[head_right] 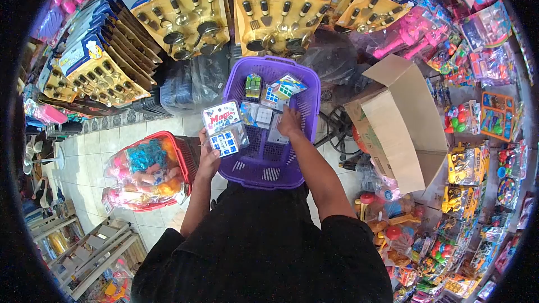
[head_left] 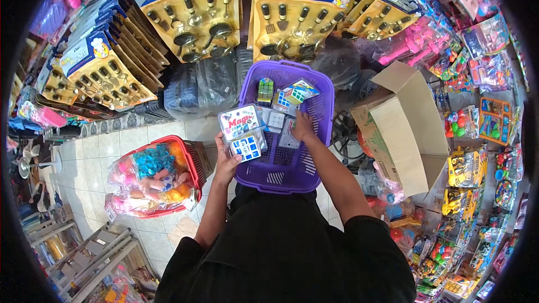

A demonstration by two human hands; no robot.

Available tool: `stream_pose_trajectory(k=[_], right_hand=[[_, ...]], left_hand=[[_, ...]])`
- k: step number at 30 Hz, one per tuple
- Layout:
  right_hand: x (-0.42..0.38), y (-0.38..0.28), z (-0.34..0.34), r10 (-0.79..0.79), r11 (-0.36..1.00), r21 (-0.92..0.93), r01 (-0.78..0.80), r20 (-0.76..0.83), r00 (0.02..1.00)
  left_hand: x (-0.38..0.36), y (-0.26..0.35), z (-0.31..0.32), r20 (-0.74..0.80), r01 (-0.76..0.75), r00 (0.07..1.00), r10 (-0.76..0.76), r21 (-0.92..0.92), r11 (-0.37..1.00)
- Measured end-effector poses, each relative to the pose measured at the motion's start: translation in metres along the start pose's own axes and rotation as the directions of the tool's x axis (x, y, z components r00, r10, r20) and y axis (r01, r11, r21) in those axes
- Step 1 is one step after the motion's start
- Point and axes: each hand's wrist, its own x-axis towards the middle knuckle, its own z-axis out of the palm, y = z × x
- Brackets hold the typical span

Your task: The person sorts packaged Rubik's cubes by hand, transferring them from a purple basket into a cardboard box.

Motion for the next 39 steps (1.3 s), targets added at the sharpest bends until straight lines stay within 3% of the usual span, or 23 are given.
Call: stream_pose_trajectory(k=[3,6,9,12,14,15,16,18,19,22,23,26,28,30,32,33,36,37,39], right_hand=[[-0.020,-0.014,-0.017,-0.002,0.991,-0.133,0.012,0.076,0.997],[-0.026,-0.014,-0.033,-0.027,0.993,-0.103,0.051,0.225,0.974],[-0.038,-0.007,-0.036,-0.093,0.988,-0.096,0.118,0.234,0.968],[-0.064,-0.011,-0.056,-0.274,0.958,-0.038,0.284,0.164,0.948],[-0.080,-0.003,-0.050,-0.343,0.902,0.263,0.342,-0.042,0.938],[-0.088,0.000,-0.047,-0.346,0.836,0.398,0.377,-0.151,0.926],[-0.095,0.002,-0.044,-0.298,0.765,0.554,0.329,-0.148,0.943],[-0.109,0.005,-0.043,-0.199,0.546,0.811,0.210,-0.118,0.973],[-0.123,-0.001,-0.062,-0.124,0.563,0.823,0.082,-0.014,0.992],[-0.156,-0.021,-0.101,-0.045,0.069,0.998,0.013,-0.010,0.999],[-0.159,-0.020,-0.105,-0.045,0.087,0.986,0.142,-0.139,0.989],[-0.175,-0.024,-0.116,-0.060,0.080,0.941,0.330,-0.326,0.943],[-0.186,-0.031,-0.113,-0.052,0.214,0.844,0.492,-0.494,0.868],[-0.193,-0.042,-0.110,-0.077,0.215,0.765,0.608,-0.607,0.791],[-0.195,-0.034,-0.099,-0.130,0.465,0.565,0.682,-0.718,0.683],[-0.197,-0.031,-0.099,-0.095,0.408,0.591,0.696,-0.731,0.676],[-0.215,0.001,-0.122,-0.226,0.425,0.529,0.735,-0.724,0.652],[-0.223,0.010,-0.130,-0.212,0.328,0.551,0.767,-0.748,0.629],[-0.240,0.038,-0.142,-0.253,0.344,0.531,0.774,-0.741,0.621]], left_hand=[[-0.001,0.000,-0.001,-0.005,0.011,1.000,-0.010,0.045,0.999],[0.000,0.000,0.002,0.002,0.017,1.000,-0.017,0.019,1.000],[0.003,-0.001,0.002,0.015,0.004,1.000,-0.005,0.028,1.000],[0.003,0.001,0.001,0.014,0.039,0.999,-0.039,0.013,0.999],[0.003,0.001,0.001,0.016,0.032,0.999,-0.033,0.038,0.999],[0.002,0.002,0.004,0.007,0.032,0.999,-0.032,0.062,0.998],[0.001,0.002,0.007,-0.001,0.033,0.999,-0.034,0.087,0.996],[0.000,0.002,0.014,-0.026,0.045,0.999,-0.042,0.124,0.991],[0.000,0.001,0.018,-0.037,0.050,0.998,-0.046,0.144,0.988],[0.002,-0.010,0.023,-0.076,0.071,0.995,-0.057,0.202,0.977],[0.004,-0.016,0.025,-0.092,0.068,0.995,-0.046,0.248,0.967],[0.011,-0.023,0.044,-0.110,0.111,0.990,-0.083,0.271,0.956],[0.014,-0.027,0.064,-0.105,0.098,0.992,-0.069,0.305,0.947],[0.015,-0.032,0.082,-0.088,0.071,0.995,-0.044,0.347,0.935],[0.016,-0.030,0.108,-0.046,0.010,0.999,0.006,0.335,0.942],[0.016,-0.031,0.117,-0.033,-0.017,0.999,0.030,0.336,0.942],[0.010,-0.037,0.146,0.007,-0.046,0.999,0.046,0.370,0.928],[0.007,-0.043,0.156,0.024,-0.067,0.998,0.063,0.376,0.924],[-0.002,-0.050,0.180,0.058,-0.088,0.996,0.070,0.391,0.916]])
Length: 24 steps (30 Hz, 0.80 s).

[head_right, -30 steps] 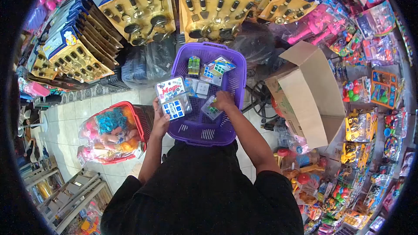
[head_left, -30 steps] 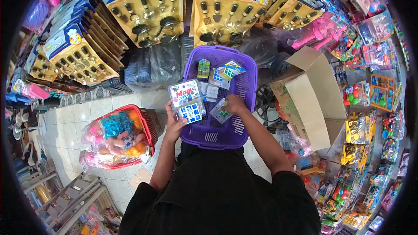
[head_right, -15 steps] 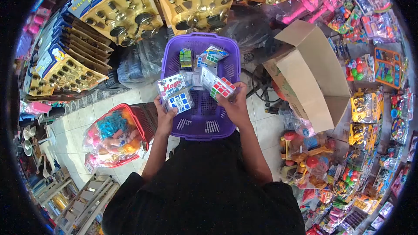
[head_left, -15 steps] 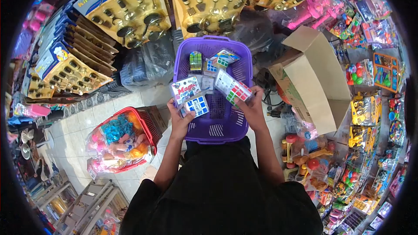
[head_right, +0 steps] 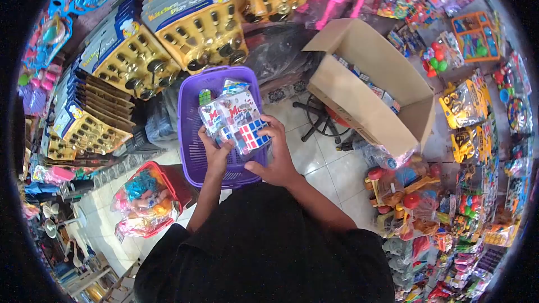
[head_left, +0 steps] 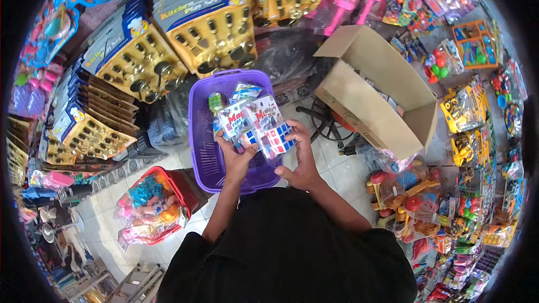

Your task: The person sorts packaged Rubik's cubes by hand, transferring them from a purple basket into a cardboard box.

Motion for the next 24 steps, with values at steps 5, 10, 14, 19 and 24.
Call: stream_pose_trajectory(k=[5,10,14,19,24], right_hand=[[-0.036,0.000,-0.065,0.039,0.998,0.045,-0.033,-0.138,0.990],[-0.066,-0.011,-0.119,0.143,0.983,0.153,-0.103,-0.278,0.950],[-0.102,-0.006,-0.167,0.384,0.908,0.235,-0.347,-0.139,0.913],[-0.156,-0.002,-0.226,0.553,0.728,0.434,-0.531,0.085,0.829],[-0.205,-0.012,-0.279,0.574,0.691,0.549,-0.470,-0.021,0.819]], left_hand=[[-0.021,-0.015,0.056,0.104,-0.007,0.994,0.008,-0.008,1.000],[-0.053,-0.033,0.103,0.205,0.011,0.979,-0.015,0.021,1.000],[-0.070,-0.057,0.133,0.302,-0.012,0.953,-0.017,0.095,0.995],[-0.097,-0.069,0.204,0.419,0.007,0.903,-0.096,0.210,0.978],[-0.113,-0.082,0.266,0.687,-0.101,0.722,-0.086,0.226,0.969]])
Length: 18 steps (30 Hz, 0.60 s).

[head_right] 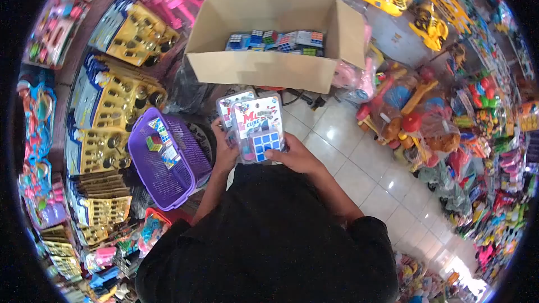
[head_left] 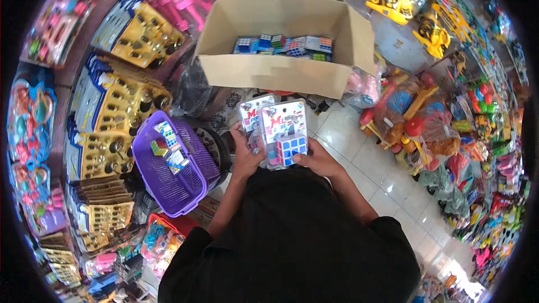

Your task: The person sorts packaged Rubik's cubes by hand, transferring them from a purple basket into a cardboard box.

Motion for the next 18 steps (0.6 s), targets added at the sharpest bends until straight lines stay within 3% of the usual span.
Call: stream_pose_trajectory(k=[3,8,13,18], right_hand=[[-0.015,0.000,-0.017,-0.047,0.992,0.113,0.055,-0.069,0.996],[0.008,0.003,-0.022,-0.105,0.970,0.196,0.146,-0.207,0.973],[0.042,-0.016,-0.021,-0.113,0.971,0.192,0.144,-0.164,0.980],[0.085,-0.034,-0.036,-0.146,0.981,0.114,0.155,-0.081,0.986]], left_hand=[[0.018,0.009,0.026,0.083,0.020,0.996,-0.019,-0.018,1.000],[0.046,0.014,0.033,0.035,0.047,0.998,-0.049,0.039,0.998],[0.079,0.009,0.023,-0.039,0.051,0.998,-0.052,-0.031,0.998],[0.124,-0.001,0.008,0.003,-0.050,0.999,0.051,-0.050,0.997]])
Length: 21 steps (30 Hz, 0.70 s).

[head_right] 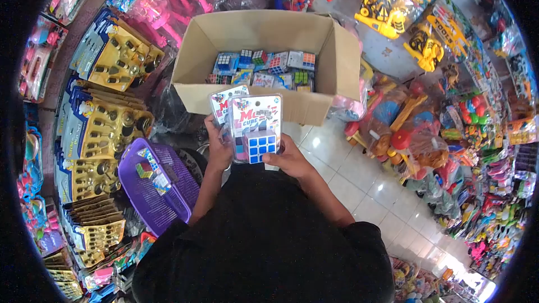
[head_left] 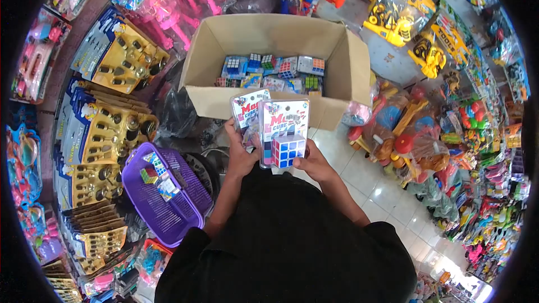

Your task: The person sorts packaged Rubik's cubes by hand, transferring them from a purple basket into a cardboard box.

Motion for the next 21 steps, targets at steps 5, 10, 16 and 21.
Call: stream_pose_trajectory(k=[5,10,16,21], right_hand=[[0.060,-0.016,0.004,0.109,0.991,-0.077,-0.108,0.006,0.994],[0.127,-0.037,0.015,0.253,0.955,-0.160,-0.250,-0.004,0.967],[0.183,-0.049,0.025,0.043,0.994,-0.096,-0.049,-0.066,0.997],[0.199,-0.066,0.029,-0.151,0.981,-0.146,0.128,-0.152,0.977]], left_hand=[[0.054,0.004,-0.037,0.022,-0.006,1.000,0.006,-0.015,1.000],[0.107,0.007,-0.079,-0.017,0.058,0.998,-0.059,-0.038,0.998],[0.163,0.003,-0.102,0.027,0.023,0.999,-0.020,-0.087,0.996],[0.197,0.005,-0.090,0.092,0.147,0.987,-0.133,-0.161,0.976]])
